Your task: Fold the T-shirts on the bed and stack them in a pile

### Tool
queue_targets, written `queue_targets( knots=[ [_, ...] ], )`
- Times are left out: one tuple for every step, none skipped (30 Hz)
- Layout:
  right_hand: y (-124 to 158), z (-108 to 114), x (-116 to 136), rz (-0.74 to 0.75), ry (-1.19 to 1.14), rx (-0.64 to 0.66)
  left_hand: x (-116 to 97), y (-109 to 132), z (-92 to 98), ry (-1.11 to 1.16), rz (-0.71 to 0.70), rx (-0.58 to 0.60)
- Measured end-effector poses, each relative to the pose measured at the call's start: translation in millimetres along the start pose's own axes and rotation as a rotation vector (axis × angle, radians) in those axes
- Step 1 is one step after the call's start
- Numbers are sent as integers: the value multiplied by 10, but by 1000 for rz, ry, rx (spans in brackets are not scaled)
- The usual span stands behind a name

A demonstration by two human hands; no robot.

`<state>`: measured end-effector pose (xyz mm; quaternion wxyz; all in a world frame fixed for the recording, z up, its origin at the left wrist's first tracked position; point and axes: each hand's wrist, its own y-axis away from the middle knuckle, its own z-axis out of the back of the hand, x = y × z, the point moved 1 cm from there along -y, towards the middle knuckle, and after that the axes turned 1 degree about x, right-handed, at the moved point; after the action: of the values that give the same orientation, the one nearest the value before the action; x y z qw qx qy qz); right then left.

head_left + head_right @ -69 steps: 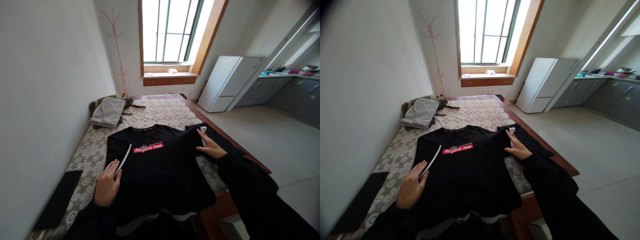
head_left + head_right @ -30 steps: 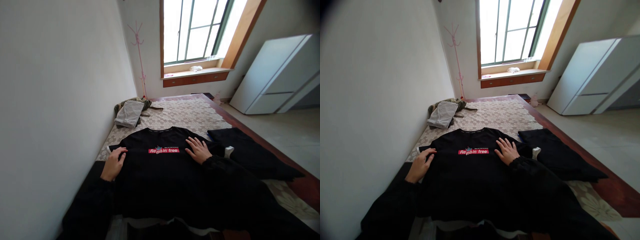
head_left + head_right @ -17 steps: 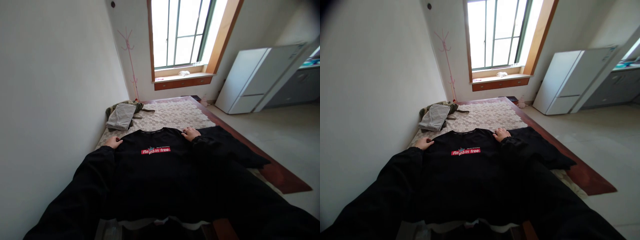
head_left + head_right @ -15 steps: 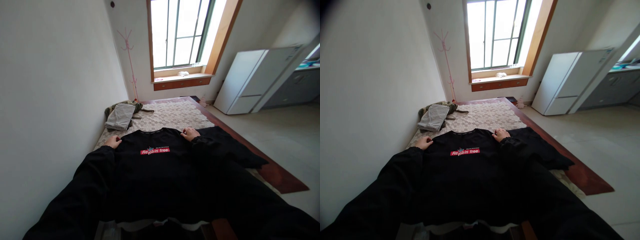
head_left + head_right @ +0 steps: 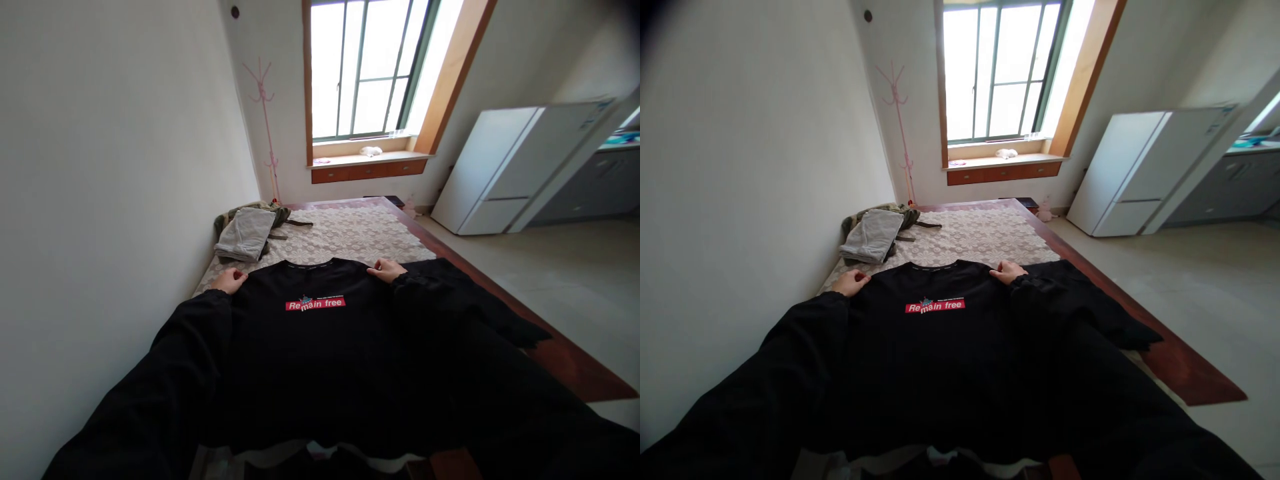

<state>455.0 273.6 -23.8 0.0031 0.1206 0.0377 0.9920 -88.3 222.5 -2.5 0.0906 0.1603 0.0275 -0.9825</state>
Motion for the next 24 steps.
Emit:
queue_targets(
  knots=[
    [-13,2,15,15,-8,4,-15,-29,5,4,-4,17],
    [-23,6,31,30,-16,5,-39,-60,5,5,-8,30],
    [-29,13,47,45,-21,3,-70,-91,-1,5,-10,38],
    [-33,25,59,58,-24,-1,-107,-118,-13,3,-12,40],
    [-36,43,67,71,-26,-8,-147,-142,-29,1,-13,37],
    [-39,69,71,82,-28,-19,-187,-158,-48,-2,-15,27],
    [-44,99,69,90,-30,-33,-223,-167,-67,-5,-16,11],
    [-49,131,64,93,-31,-53,-252,-167,-84,-9,-16,-9],
    [-53,161,57,91,-30,-75,-272,-159,-99,-15,-13,-31],
    [-56,183,51,83,-27,-96,-284,-143,-112,-23,-7,-51],
    [-56,193,48,73,-22,-112,-289,-120,-121,-35,3,-68],
    [-52,188,49,62,-14,-120,-289,-93,-128,-48,12,-79],
    [-44,170,54,53,-3,-118,-286,-64,-132,-62,20,-84],
    [-34,142,63,43,8,-108,-284,-36,-133,-76,22,-85],
    [-22,109,73,35,20,-94,-284,-11,-130,-88,19,-84],
    [-12,77,84,28,32,-80,-287,9,-123,-99,10,-83],
    [-6,51,93,23,42,-67,-295,21,-112,-109,-3,-81],
    [-4,37,101,20,51,-57,-307,25,-100,-118,-17,-77],
    [-7,35,109,24,57,-49,-323,22,-87,-125,-30,-71],
    [-13,46,119,35,61,-40,-346,13,-76,-130,-41,-62],
    [-20,67,134,50,64,-34,-376,1,-69,-134,-49,-51],
    [-26,95,157,68,66,-34,-414,-11,-68,-137,-54,-40],
    [-28,123,191,89,68,-44,-461,-20,-76,-138,-55,-34],
    [-23,147,238,111,71,-63,-518,-24,-94,-141,-56,-35]
  ],
)
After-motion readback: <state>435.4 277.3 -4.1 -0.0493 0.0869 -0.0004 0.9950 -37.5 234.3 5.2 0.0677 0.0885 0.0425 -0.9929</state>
